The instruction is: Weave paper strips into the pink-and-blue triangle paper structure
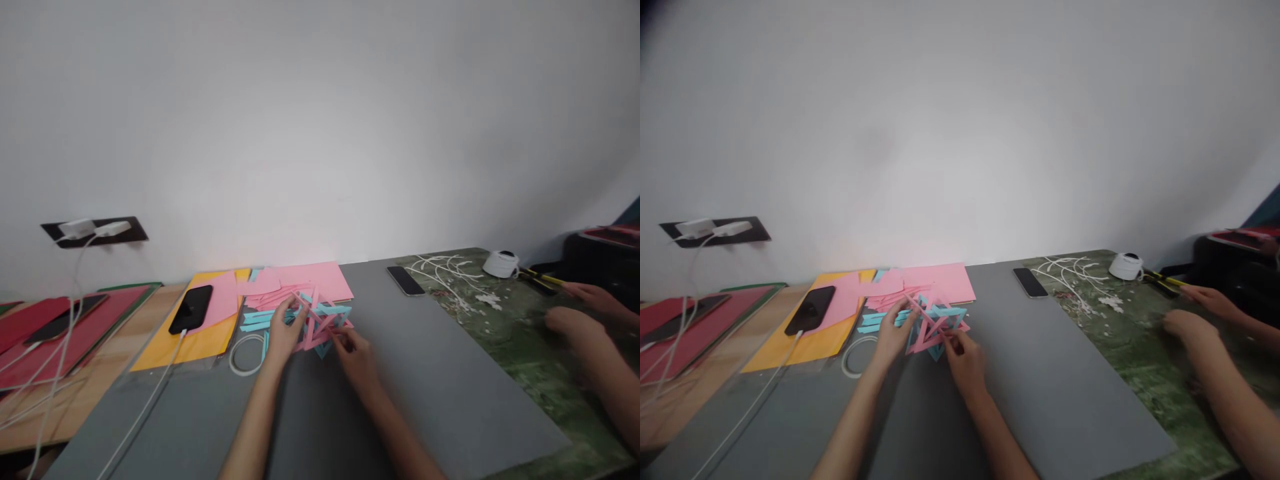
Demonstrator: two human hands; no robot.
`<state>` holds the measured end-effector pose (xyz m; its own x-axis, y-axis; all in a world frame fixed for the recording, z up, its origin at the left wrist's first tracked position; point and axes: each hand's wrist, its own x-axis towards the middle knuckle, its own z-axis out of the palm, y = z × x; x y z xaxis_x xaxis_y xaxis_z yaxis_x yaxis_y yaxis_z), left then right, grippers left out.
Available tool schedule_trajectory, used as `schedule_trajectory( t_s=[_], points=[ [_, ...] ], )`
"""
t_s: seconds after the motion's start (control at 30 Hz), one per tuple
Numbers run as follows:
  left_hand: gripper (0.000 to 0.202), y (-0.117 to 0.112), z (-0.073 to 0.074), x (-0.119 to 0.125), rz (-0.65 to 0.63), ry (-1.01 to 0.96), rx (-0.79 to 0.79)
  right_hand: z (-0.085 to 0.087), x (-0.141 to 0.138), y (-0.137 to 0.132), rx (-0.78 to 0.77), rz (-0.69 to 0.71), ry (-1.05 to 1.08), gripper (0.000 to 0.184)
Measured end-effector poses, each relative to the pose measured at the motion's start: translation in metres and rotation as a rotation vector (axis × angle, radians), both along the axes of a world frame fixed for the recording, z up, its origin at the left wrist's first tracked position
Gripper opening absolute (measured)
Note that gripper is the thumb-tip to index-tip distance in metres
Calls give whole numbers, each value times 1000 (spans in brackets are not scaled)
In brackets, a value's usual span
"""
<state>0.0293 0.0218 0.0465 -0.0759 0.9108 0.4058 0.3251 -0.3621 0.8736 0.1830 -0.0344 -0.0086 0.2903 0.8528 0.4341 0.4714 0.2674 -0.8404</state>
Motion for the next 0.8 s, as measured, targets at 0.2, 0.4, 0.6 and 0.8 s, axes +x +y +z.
schedule_trajectory(
  t_s=[0.2, 0.4, 0.6, 0.8],
  points=[
    [25, -14, -8, -6, -101, 53, 113, -12, -2, -13, 23, -66, 47, 32],
    [20, -16, -17, -3, 0, 18, 95, -6, -15, -14, 16, -46, 155, 30],
    [21, -17, -27, -6, 131, -81, 168, -8, -18, -11, -35, -24, 125, 30],
    [21, -15, -36, -13, 129, -118, 191, -10, -14, -12, -43, 46, 130, 34]
  ],
)
